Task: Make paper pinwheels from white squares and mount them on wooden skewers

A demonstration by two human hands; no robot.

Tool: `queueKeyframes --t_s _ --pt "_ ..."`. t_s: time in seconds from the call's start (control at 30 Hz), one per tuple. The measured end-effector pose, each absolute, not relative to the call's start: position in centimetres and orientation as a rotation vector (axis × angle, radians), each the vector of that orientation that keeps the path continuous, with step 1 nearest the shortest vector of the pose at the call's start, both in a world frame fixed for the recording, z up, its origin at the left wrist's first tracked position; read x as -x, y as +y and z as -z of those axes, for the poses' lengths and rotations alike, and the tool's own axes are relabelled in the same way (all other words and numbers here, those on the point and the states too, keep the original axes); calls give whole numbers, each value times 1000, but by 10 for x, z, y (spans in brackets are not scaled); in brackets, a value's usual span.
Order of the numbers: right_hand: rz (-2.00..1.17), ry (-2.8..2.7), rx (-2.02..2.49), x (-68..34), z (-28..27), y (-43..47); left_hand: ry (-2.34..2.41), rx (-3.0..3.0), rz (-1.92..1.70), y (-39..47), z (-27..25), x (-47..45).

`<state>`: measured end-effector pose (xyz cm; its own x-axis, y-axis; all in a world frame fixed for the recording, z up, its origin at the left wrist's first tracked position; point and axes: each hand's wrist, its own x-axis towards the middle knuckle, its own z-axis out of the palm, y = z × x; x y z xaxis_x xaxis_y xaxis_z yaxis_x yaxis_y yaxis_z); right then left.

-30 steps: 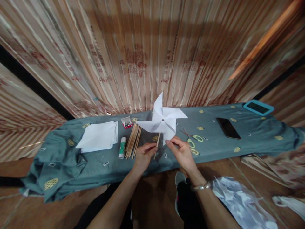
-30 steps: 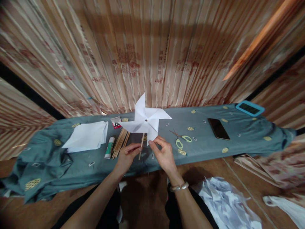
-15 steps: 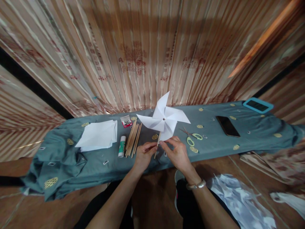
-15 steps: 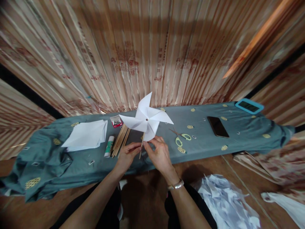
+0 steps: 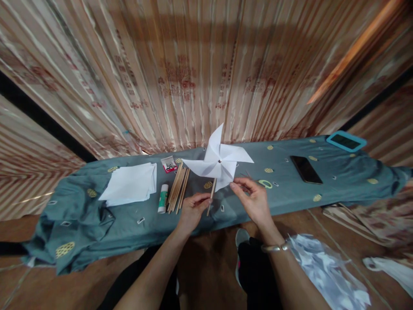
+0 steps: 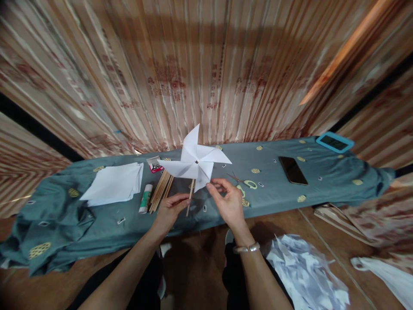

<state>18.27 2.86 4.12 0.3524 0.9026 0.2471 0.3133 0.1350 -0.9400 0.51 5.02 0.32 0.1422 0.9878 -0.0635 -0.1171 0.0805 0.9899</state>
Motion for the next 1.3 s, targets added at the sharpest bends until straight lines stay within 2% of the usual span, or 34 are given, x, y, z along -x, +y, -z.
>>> queueKeyframes --t_s 0.7,1.0,1.13,1.3 --pt "-889 -1083 1305 -171 -45 29 1043 -1124 -1104 49 -5 -8" --pt "-1035 -1378 1269 -157 -45 18 999 -1173 -1117 50 -2 -7" --pt "-862 -1372 1341 -174 -66 9 1029 -1182 -1114 51 -2 -4" --pt "-289 -1102 1484 -213 -67 18 1043 -1170 -1093 51 0 -4"
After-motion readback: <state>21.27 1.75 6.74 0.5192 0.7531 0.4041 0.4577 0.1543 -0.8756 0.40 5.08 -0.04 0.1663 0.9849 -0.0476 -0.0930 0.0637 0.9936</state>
